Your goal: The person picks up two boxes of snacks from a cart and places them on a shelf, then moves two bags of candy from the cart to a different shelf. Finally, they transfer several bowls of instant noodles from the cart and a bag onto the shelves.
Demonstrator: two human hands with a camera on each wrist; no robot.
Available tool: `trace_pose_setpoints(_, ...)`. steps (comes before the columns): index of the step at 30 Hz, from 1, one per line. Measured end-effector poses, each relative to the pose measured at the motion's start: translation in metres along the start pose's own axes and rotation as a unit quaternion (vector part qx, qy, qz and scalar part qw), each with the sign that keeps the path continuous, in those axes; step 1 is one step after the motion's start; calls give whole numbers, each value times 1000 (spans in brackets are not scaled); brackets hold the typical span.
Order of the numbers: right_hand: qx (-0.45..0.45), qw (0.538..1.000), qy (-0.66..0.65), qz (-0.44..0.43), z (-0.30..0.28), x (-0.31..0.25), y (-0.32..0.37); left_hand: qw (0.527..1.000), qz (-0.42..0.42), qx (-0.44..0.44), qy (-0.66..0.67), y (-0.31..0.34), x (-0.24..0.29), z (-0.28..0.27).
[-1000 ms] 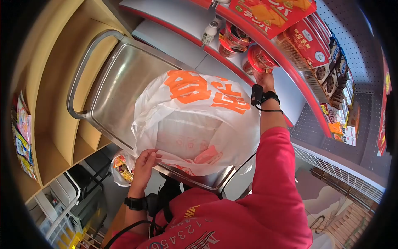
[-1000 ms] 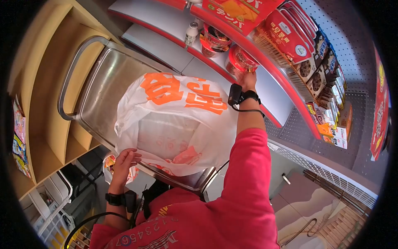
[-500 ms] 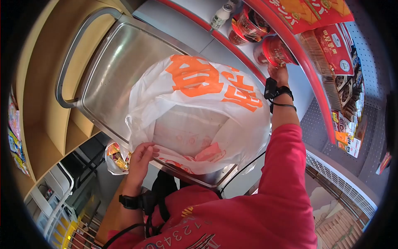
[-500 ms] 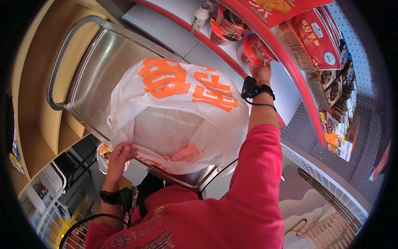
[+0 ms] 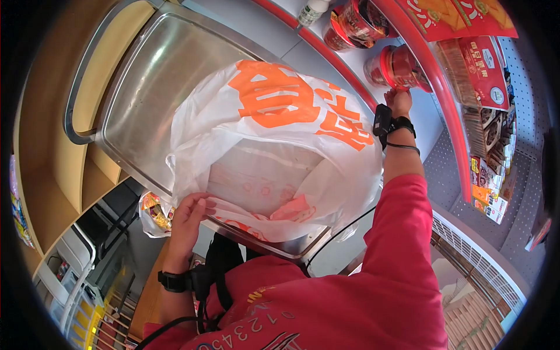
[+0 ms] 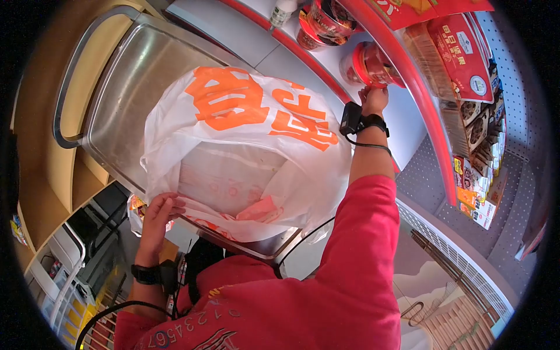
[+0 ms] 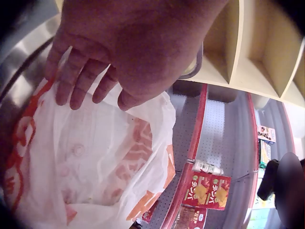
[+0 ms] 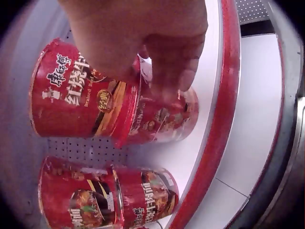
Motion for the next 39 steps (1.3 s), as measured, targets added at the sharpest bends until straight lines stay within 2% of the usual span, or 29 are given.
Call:
trace_pose_setpoints(2, 31, 999, 24, -27, -1, -11, 4, 1000, -3, 0, 3, 0, -1, 1)
trace_pose_setpoints(3, 86, 995, 20, -50, -1, -13, 8, 1000, -5, 1, 4, -1, -2, 1)
trace_pose_setpoints(6, 130, 992, 8, 4, -6, -3, 5, 1000, -3, 1, 9, -1, -3, 1)
trace_pose_setpoints(10, 35, 999, -20, -24, 21, 2, 26, 1000, -6, 2, 13, -3, -3, 0)
trace_pose_setpoints(11, 33, 999, -15, -36, 17, 2, 17, 1000, -7, 8, 21, -3, -2, 0)
trace_pose_setpoints(14, 41, 998, 43, 2, -3, 4, -16, 999, -11, 15, 28, -3, -3, 1)
trace_pose_setpoints(18, 111, 990, 66, -64, 6, -6, 4, 999, -8, 14, 32, -4, -6, 1)
trace_pose_setpoints(21, 97, 995, 28, -4, 24, -2, 27, 1000, -9, 1, 8, -4, -6, 1)
trace_pose_setpoints(24, 66, 997, 19, -39, 17, 3, 12, 1000, -8, 17, 22, -4, -4, 1)
trace_pose_setpoints(28, 55, 998, -7, 19, 5, 4, -9, 999, -9, 18, 25, -3, -4, 2)
trace_pose_setpoints(34, 96, 992, 73, -21, 11, -7, 7, 999, -12, 18, 26, -2, -4, 2)
trace_pose_setpoints(37, 78, 995, 61, -7, 20, -11, 25, 999, -10, 17, 26, -3, -6, 2)
trace_pose_setpoints(39, 65, 996, 44, -31, 15, -5, 17, 999, -7, 16, 32, -2, -7, 2)
Point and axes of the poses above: each hand's wrist, its own y-axis away from the middle knuckle, its own z-axis out of the palm, x = y × z, the point moved 5 cm from there along -y, towards the middle knuckle, and after that the axes turned 14 degrees about -y, right-handed, at the moved point
